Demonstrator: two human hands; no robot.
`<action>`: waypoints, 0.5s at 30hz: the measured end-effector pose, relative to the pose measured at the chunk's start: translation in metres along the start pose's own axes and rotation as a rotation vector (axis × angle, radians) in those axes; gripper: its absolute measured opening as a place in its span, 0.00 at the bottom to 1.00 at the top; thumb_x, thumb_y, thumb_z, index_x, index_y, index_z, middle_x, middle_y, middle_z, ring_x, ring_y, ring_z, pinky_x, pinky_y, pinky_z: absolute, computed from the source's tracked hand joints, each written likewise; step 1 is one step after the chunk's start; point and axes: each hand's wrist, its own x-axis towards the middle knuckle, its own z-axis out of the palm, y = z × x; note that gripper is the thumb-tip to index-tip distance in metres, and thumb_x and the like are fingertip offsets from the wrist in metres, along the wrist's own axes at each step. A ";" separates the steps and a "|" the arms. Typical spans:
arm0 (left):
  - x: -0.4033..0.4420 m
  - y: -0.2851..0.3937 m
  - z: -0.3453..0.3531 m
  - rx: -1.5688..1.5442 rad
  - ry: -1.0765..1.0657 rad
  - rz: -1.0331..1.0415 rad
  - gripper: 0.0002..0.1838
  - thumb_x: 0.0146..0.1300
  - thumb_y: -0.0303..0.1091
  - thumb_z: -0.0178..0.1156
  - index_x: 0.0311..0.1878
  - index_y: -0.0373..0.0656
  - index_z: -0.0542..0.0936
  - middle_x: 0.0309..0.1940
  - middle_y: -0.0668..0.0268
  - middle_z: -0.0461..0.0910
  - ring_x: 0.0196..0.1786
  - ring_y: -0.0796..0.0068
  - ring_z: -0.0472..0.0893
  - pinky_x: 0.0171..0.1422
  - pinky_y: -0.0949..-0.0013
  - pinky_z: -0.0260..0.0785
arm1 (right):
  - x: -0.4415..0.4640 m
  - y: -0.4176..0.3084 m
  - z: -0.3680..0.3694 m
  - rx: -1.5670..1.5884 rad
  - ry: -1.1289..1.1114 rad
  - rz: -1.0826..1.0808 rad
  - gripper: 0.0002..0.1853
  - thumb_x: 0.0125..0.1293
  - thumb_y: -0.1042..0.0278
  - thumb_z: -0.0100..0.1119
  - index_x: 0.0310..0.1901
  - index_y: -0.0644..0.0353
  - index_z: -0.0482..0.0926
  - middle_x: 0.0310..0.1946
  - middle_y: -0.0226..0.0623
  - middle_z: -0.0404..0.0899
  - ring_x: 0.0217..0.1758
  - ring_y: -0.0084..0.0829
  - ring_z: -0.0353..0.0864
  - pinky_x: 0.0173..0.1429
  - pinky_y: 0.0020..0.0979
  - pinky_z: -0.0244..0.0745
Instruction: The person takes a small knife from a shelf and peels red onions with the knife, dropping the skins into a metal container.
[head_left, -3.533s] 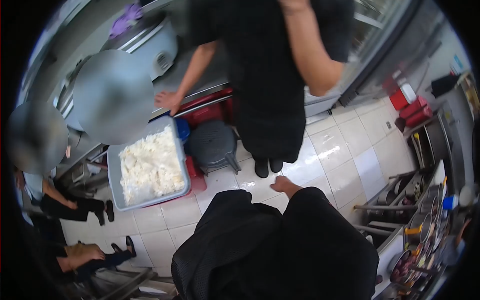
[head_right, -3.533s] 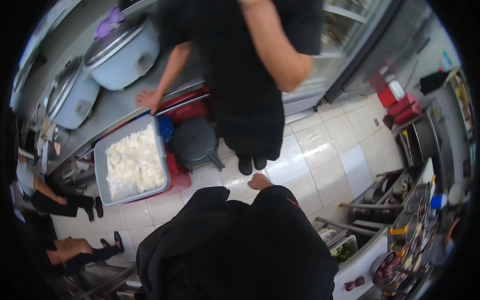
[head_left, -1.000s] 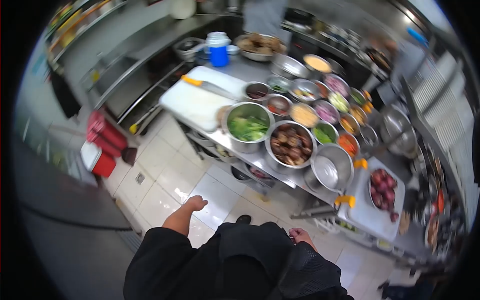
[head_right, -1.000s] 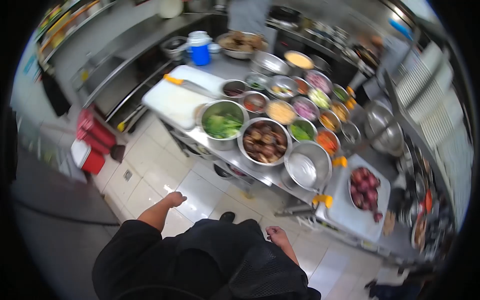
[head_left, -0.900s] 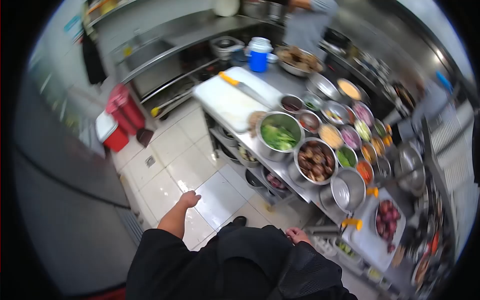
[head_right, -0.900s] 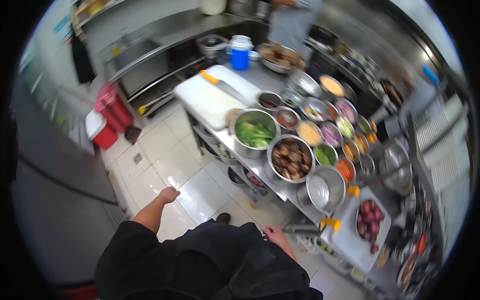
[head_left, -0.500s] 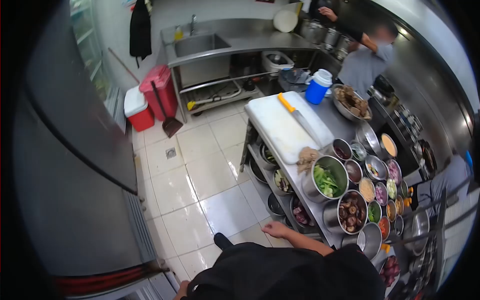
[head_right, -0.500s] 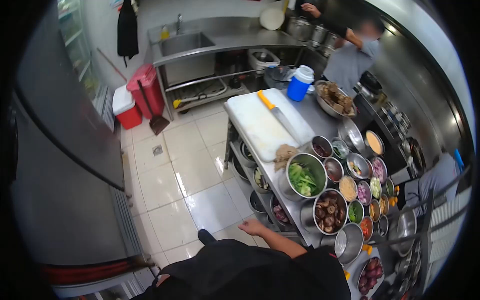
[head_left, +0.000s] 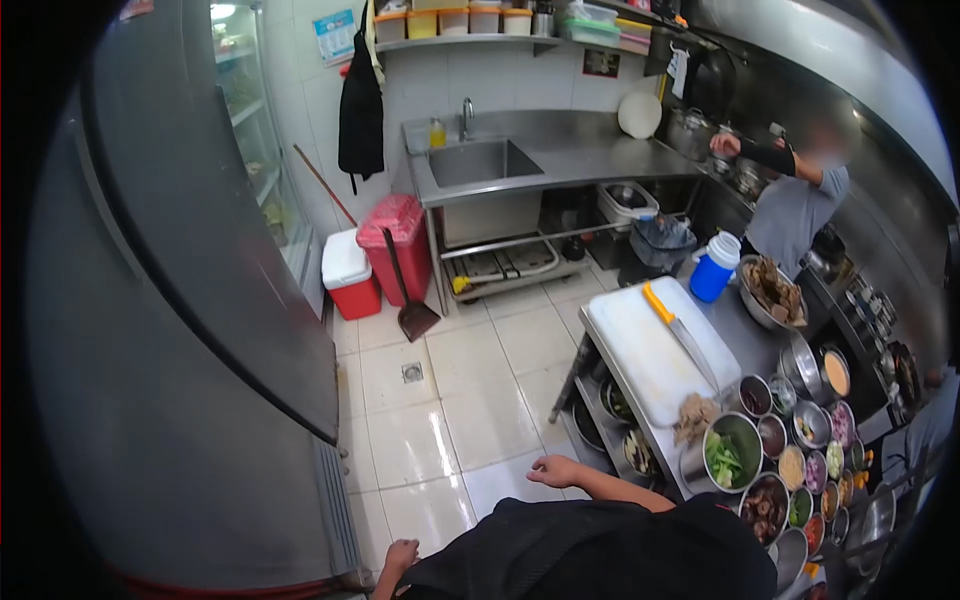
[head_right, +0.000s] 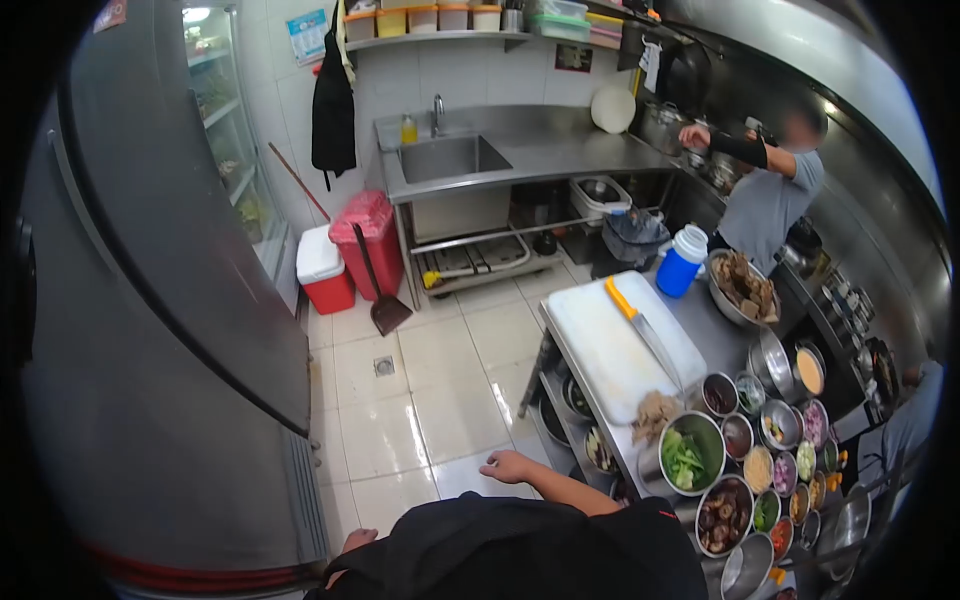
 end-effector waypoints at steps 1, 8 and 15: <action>0.015 0.018 -0.006 -0.071 0.024 -0.003 0.23 0.64 0.47 0.57 0.40 0.31 0.81 0.31 0.53 0.83 0.30 0.61 0.84 0.36 0.60 0.78 | 0.007 0.003 -0.013 -0.006 0.029 0.012 0.34 0.65 0.38 0.57 0.56 0.65 0.78 0.48 0.52 0.83 0.53 0.47 0.82 0.59 0.40 0.75; 0.114 0.117 -0.029 -0.012 -0.095 -0.056 0.23 0.65 0.47 0.57 0.45 0.32 0.80 0.35 0.53 0.83 0.34 0.62 0.85 0.37 0.61 0.78 | 0.056 0.008 -0.176 0.333 0.207 0.113 0.29 0.68 0.46 0.60 0.57 0.65 0.78 0.40 0.41 0.84 0.37 0.28 0.85 0.45 0.30 0.79; 0.192 0.186 -0.040 0.000 -0.076 -0.218 0.22 0.66 0.48 0.57 0.46 0.34 0.80 0.37 0.54 0.83 0.37 0.62 0.85 0.39 0.60 0.78 | 0.141 -0.037 -0.417 0.224 0.394 -0.036 0.25 0.68 0.53 0.63 0.57 0.64 0.78 0.33 0.33 0.83 0.28 0.22 0.78 0.35 0.27 0.76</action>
